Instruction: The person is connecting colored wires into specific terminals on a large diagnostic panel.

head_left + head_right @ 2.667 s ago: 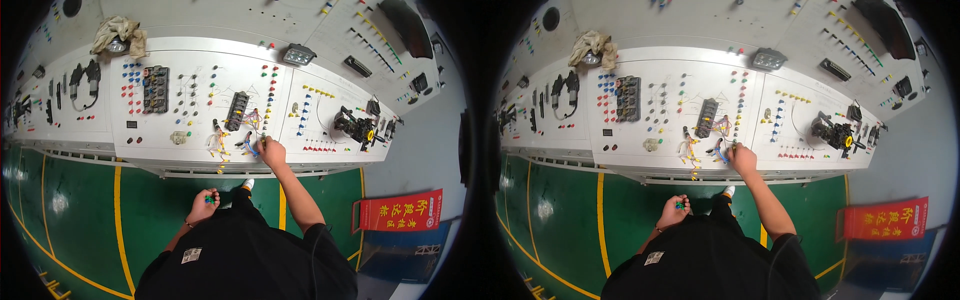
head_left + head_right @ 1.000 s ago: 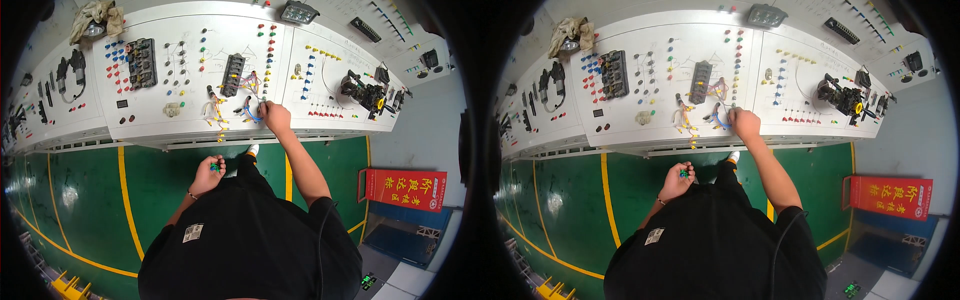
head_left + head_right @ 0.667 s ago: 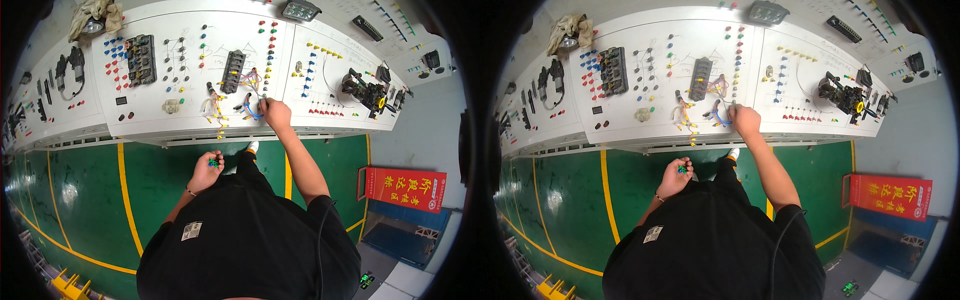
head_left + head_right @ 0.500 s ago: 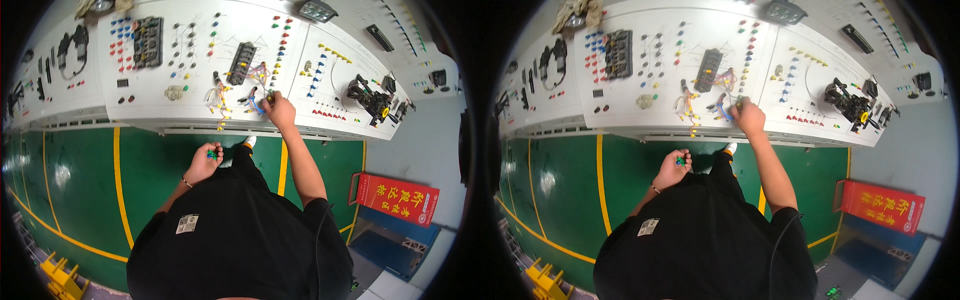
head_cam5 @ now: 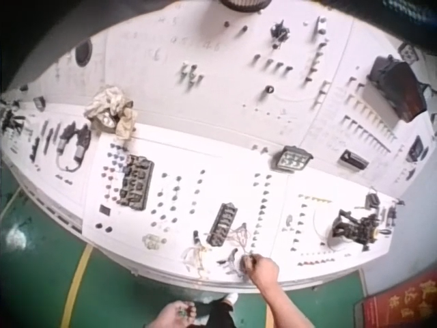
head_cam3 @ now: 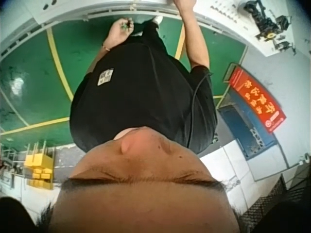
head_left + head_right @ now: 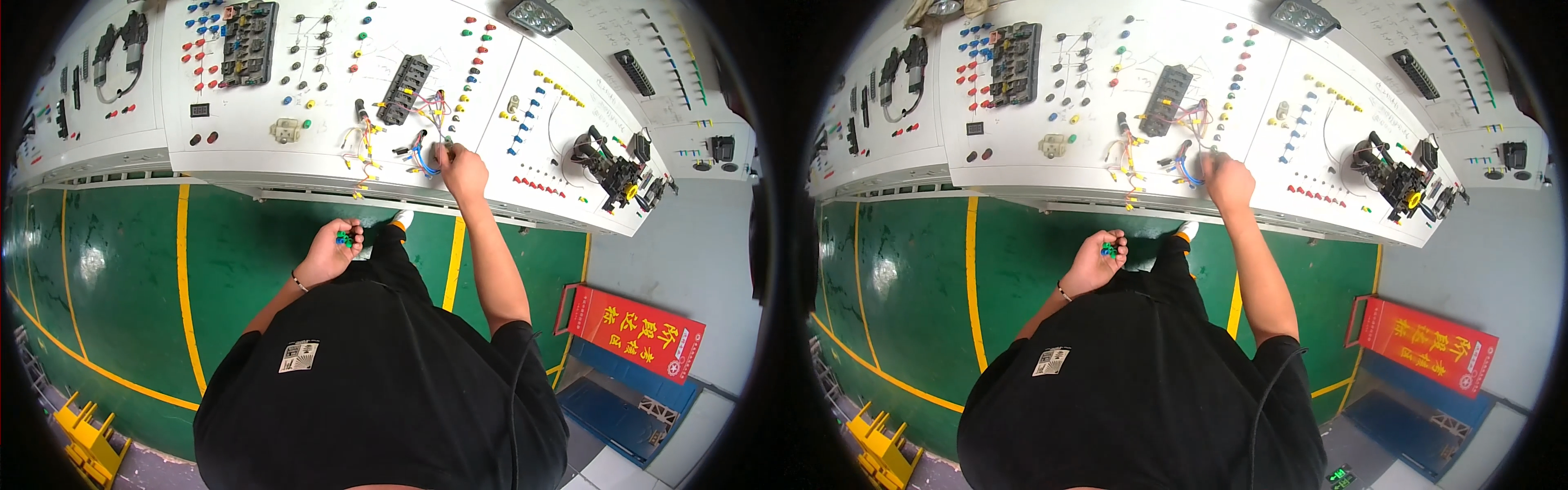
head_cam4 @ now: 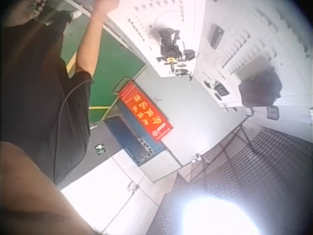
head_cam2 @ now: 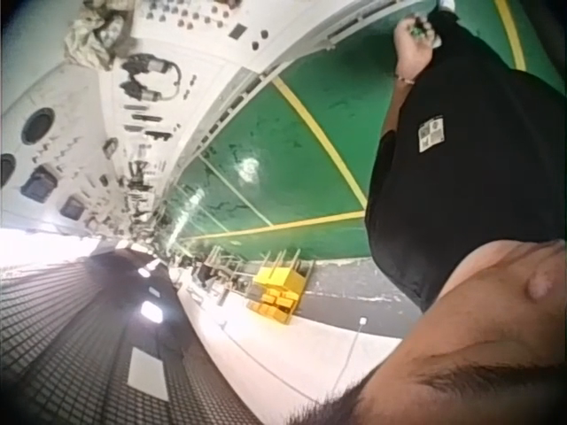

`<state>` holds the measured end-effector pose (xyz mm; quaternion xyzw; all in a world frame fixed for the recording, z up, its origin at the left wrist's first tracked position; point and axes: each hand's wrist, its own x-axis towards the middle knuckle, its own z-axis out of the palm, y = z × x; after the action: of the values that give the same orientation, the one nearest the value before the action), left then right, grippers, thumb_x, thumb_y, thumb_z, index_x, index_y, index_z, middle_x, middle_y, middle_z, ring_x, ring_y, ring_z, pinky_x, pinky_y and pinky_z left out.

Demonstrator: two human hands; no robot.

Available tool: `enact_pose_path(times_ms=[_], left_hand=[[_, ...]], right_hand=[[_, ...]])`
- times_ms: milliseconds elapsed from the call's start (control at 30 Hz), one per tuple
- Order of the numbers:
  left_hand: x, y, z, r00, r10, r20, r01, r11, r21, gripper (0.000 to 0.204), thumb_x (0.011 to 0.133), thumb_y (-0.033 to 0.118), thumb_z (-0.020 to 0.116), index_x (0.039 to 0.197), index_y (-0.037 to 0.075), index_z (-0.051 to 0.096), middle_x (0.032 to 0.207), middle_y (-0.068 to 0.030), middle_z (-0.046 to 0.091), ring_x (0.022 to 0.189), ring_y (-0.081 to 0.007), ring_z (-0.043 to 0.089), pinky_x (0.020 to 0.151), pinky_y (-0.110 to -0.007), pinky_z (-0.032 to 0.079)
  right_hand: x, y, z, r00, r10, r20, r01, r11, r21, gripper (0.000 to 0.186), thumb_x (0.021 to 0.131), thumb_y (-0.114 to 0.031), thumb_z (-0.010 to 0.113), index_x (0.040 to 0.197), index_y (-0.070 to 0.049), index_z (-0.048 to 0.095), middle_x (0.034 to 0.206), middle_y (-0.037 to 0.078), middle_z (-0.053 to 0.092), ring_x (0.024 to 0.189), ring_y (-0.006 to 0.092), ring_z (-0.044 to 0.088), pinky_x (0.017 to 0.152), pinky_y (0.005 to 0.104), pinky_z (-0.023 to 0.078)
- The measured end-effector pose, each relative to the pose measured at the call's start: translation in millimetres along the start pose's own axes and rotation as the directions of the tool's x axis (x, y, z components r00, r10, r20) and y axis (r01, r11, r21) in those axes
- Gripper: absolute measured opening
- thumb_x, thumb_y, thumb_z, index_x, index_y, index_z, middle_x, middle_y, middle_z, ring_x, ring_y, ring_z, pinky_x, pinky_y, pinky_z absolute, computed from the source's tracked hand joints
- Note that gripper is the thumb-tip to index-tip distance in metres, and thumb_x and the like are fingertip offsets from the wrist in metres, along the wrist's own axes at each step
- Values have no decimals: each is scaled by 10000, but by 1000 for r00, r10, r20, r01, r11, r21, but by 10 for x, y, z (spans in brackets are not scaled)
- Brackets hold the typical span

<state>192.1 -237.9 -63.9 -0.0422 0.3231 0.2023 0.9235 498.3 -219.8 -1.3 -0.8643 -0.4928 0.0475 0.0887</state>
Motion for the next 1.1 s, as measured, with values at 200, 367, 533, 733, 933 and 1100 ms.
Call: enact_pose_path(times_ms=[200,367,533,733,933,1100], left_hand=[[-6,31,7,1000,15,3,-15,1000,-5,78,879,53,521,939,24,561,855,-65,547,748,-173,518,690,-283,461],[-14,33,-11,1000,21,-4,-21,1000,-3,84,877,50,522,943,19,563,857,-69,549,748,-175,516,693,-286,463],[-25,36,-26,999,38,-29,-38,999,-4,91,872,55,529,941,11,570,854,-71,544,747,-170,503,694,-279,455],[-66,19,81,996,76,52,-77,997,26,289,908,135,506,1107,-51,603,1031,-152,634,995,-284,616,903,-338,501],[-114,39,280,940,136,313,-111,989,-96,489,961,219,422,1282,-145,486,1316,-253,546,1338,-381,453,1148,-434,353],[-128,53,332,945,136,297,-104,987,-121,515,973,228,392,1313,-154,453,1364,-275,511,1343,-382,446,1164,-451,333]], right_hand=[[-1,-14,-27,999,-41,12,42,999,-17,357,927,-437,555,970,-102,669,787,177,697,714,389,669,653,484,530],[-27,-17,-17,993,-53,-105,55,998,15,394,940,-432,540,828,-82,680,734,180,680,714,390,661,646,482,524],[-27,16,-10,999,-15,-47,16,1000,17,450,971,-432,515,749,-85,695,672,159,660,668,372,656,614,457,519],[-29,34,-14,999,-49,-19,49,999,7,495,972,-475,459,796,-82,703,738,189,679,717,401,662,677,494,521],[-11,33,-46,996,-86,-1,86,996,-19,419,960,-458,498,919,-95,704,764,191,690,744,395,674,685,473,533],[15,24,-24,994,-18,110,20,1000,-17,398,962,-441,499,960,-97,701,778,193,694,761,393,679,693,472,536]])
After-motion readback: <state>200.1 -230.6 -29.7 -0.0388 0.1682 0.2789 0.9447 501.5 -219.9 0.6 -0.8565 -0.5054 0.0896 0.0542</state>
